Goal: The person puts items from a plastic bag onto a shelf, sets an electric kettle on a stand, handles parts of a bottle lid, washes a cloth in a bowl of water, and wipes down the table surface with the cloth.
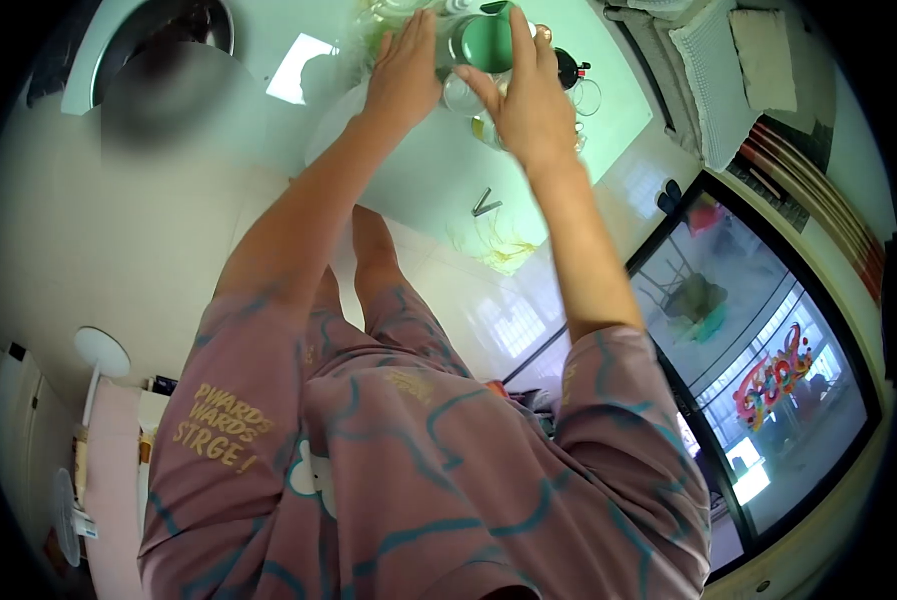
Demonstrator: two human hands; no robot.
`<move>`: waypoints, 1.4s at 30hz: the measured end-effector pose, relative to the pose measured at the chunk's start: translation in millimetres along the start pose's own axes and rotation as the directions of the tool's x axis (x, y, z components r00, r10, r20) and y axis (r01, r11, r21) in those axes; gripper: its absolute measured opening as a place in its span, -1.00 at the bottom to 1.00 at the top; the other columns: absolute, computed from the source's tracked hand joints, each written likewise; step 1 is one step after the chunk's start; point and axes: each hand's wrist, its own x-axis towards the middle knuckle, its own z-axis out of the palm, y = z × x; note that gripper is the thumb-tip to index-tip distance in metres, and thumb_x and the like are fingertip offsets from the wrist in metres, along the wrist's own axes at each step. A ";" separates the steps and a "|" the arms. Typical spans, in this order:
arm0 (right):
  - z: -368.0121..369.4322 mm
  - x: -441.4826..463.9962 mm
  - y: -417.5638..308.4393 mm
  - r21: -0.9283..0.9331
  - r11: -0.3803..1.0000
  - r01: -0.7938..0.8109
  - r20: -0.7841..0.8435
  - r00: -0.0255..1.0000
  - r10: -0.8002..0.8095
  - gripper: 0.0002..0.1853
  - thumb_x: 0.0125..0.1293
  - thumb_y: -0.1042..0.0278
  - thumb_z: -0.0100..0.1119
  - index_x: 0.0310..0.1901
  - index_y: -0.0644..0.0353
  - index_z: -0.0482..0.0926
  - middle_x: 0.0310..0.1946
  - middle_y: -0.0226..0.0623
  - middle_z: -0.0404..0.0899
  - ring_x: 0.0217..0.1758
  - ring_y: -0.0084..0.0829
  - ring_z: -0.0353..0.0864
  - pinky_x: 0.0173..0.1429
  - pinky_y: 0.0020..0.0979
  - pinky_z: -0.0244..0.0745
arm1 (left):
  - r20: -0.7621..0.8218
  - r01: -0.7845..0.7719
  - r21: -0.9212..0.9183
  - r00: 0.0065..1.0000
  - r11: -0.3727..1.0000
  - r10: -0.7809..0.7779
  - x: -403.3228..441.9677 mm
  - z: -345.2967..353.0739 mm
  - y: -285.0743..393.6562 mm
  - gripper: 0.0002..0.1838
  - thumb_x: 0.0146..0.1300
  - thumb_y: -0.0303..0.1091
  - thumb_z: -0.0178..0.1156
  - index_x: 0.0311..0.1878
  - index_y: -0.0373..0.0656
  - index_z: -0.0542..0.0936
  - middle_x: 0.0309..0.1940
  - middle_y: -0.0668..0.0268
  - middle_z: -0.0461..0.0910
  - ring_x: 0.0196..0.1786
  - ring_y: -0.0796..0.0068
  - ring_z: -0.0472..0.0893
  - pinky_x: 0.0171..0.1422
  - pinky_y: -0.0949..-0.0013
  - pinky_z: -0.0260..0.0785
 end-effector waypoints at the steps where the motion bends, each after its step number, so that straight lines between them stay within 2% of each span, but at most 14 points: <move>1: 6.3 -21.5 5.9 0.134 0.989 0.068 -0.160 0.986 -0.046 -0.29 0.27 0.05 0.31 0.35 0.15 0.28 0.22 0.09 0.40 0.07 0.08 0.56 0.08 -0.14 0.52 | 0.004 0.060 -0.048 0.998 0.997 -0.060 -11.8 -17.5 13.8 -0.22 0.15 -0.34 0.31 0.45 -0.05 0.23 0.33 0.09 0.38 0.34 0.08 0.37 0.56 0.11 0.04; 3: 30.7 -76.9 18.7 0.277 0.953 -0.120 -0.143 0.976 0.165 -0.75 0.31 0.27 0.25 -0.08 0.22 0.55 -0.15 0.01 0.60 -0.12 -0.02 0.63 -0.08 -0.19 0.52 | 0.124 0.013 -0.035 0.992 0.999 -0.009 -42.7 -57.0 18.8 -0.35 0.22 -0.48 0.13 0.42 -0.11 0.28 0.29 0.04 0.41 0.36 0.03 0.38 0.51 0.09 0.12; 5: 72.6 -131.7 39.6 0.363 0.845 -0.393 0.117 0.919 0.377 -0.80 0.34 0.24 0.14 -0.31 0.20 0.59 -0.37 -0.08 0.62 -0.30 -0.04 0.63 -0.20 -0.18 0.51 | 0.382 0.194 -0.061 0.911 0.979 -0.157 -91.3 -95.3 13.2 -0.40 0.23 -0.57 -0.01 0.39 -0.13 0.32 0.27 0.02 0.44 0.36 0.02 0.38 0.45 0.07 0.20; 8: 188.6 -221.3 127.3 0.374 0.566 -0.735 0.357 0.677 0.644 -0.75 0.33 0.17 0.14 -0.20 0.20 0.59 -0.25 -0.05 0.62 -0.17 -0.06 0.64 -0.08 -0.14 0.51 | 0.517 0.426 -0.050 0.785 0.904 -0.341 -192.6 -126.8 -27.8 -0.65 0.41 -0.38 0.02 0.21 -0.19 0.52 0.12 0.03 0.57 0.16 0.02 0.56 0.23 0.19 0.41; 11: 213.9 -240.5 154.8 0.032 0.568 -0.823 0.201 0.562 0.803 -0.67 0.32 0.10 0.19 -0.05 0.16 0.55 -0.10 -0.09 0.60 -0.10 -0.09 0.63 -0.04 -0.14 0.54 | 0.624 0.485 0.242 0.586 0.841 -0.517 -269.7 -171.1 -44.2 -0.71 0.41 -0.34 0.09 0.14 -0.13 0.57 -0.16 0.11 0.70 -0.09 0.22 0.71 0.01 0.27 0.51; 16: 234.1 -210.5 176.9 0.015 0.502 -0.865 0.300 0.483 0.823 -0.62 0.33 0.14 0.18 0.07 0.15 0.43 0.01 -0.09 0.51 0.00 -0.06 0.60 0.00 -0.09 0.53 | 0.594 0.577 0.528 0.273 0.623 -0.756 -312.3 -204.1 -30.1 -0.67 0.34 -0.32 0.13 0.15 -0.14 0.57 -0.16 0.11 0.70 -0.09 0.24 0.70 0.03 0.30 0.50; 19: 252.4 -198.6 191.7 -0.043 0.440 -0.897 0.328 0.404 0.854 -0.66 0.33 0.14 0.18 0.01 0.17 0.48 0.00 -0.09 0.56 0.02 -0.07 0.61 0.02 -0.09 0.53 | 0.624 0.623 0.456 0.286 0.636 -0.728 -310.9 -195.4 -26.5 -0.66 0.35 -0.35 0.10 0.16 -0.18 0.55 -0.14 0.07 0.70 -0.03 0.17 0.69 0.07 0.27 0.49; 22: 255.3 -203.0 191.6 -0.014 0.517 -0.856 0.394 0.471 0.790 -0.70 0.32 0.17 0.17 -0.04 0.18 0.53 -0.05 -0.08 0.62 0.00 -0.05 0.63 0.01 -0.09 0.53 | 0.671 0.590 0.370 0.364 0.717 -0.646 -287.3 -172.6 -19.3 -0.65 0.36 -0.31 0.11 0.16 -0.19 0.55 -0.10 0.09 0.69 -0.01 0.24 0.68 0.10 0.30 0.48; 25: 236.7 -210.8 168.1 0.497 0.308 -0.811 0.719 0.584 0.378 -0.76 0.35 0.21 0.20 -0.12 0.20 0.52 -0.38 -0.32 0.62 -0.36 -0.48 0.62 -0.28 -0.43 0.51 | 0.686 0.658 0.184 0.446 0.730 -0.575 -261.2 -134.1 -12.1 -0.67 0.42 -0.28 0.08 0.16 -0.21 0.56 -0.08 0.19 0.69 -0.02 0.40 0.66 0.07 0.39 0.49; 29: 131.5 -221.1 85.4 0.699 0.055 -0.713 0.692 0.654 -0.307 -0.83 0.39 0.27 0.13 -0.10 0.16 0.55 -0.37 -0.39 0.56 -0.39 -0.63 0.49 -0.32 -0.53 0.44 | 0.828 1.000 0.021 -0.027 -0.018 -0.560 -198.9 -97.1 52.4 -0.66 0.50 -0.18 0.02 0.10 -0.24 0.56 -0.09 0.32 0.62 -0.08 0.57 0.56 -0.03 0.44 0.46; 34: 79.6 -221.9 46.4 0.717 0.095 -0.690 0.641 0.601 -0.477 -0.83 0.40 0.30 0.09 -0.10 0.19 0.52 -0.39 -0.37 0.57 -0.41 -0.59 0.53 -0.33 -0.51 0.48 | 0.920 0.971 0.109 -0.018 0.212 -0.392 -198.7 -92.7 48.9 -0.74 0.46 -0.26 0.09 0.02 -0.23 0.58 -0.20 0.37 0.61 -0.21 0.63 0.53 -0.10 0.48 0.41; 37: 81.8 -224.5 43.8 0.692 0.095 -0.715 0.676 0.597 -0.433 -0.87 0.40 0.39 0.12 -0.09 0.19 0.47 -0.43 -0.35 0.59 -0.39 -0.57 0.61 -0.33 -0.50 0.50 | 0.908 0.923 0.027 0.138 0.385 -0.395 -192.7 -97.1 48.8 -0.82 0.41 -0.36 0.15 -0.04 -0.23 0.59 -0.26 0.38 0.60 -0.29 0.63 0.53 -0.16 0.52 0.40; 40: 102.9 -230.9 47.5 0.717 -0.027 -0.697 0.660 0.691 -0.295 -0.87 0.40 0.41 0.12 -0.10 0.21 0.44 -0.39 -0.26 0.63 -0.34 -0.51 0.67 -0.31 -0.47 0.56 | 0.781 0.945 -0.029 0.226 0.327 -0.582 -178.5 -100.9 59.9 -0.88 0.37 -0.44 0.18 -0.10 -0.24 0.56 -0.28 0.34 0.59 -0.30 0.60 0.59 -0.16 0.54 0.46; 42: 123.5 -232.4 48.4 0.737 -0.321 -0.594 0.637 0.770 0.038 -0.86 0.42 0.40 0.13 -0.10 0.21 0.41 -0.38 -0.22 0.64 -0.31 -0.46 0.69 -0.26 -0.45 0.61 | 0.658 0.941 -0.251 0.337 0.226 -0.673 -174.4 -103.0 67.6 -0.90 0.33 -0.50 0.20 -0.13 -0.23 0.51 -0.31 0.32 0.59 -0.25 0.53 0.65 -0.11 0.52 0.54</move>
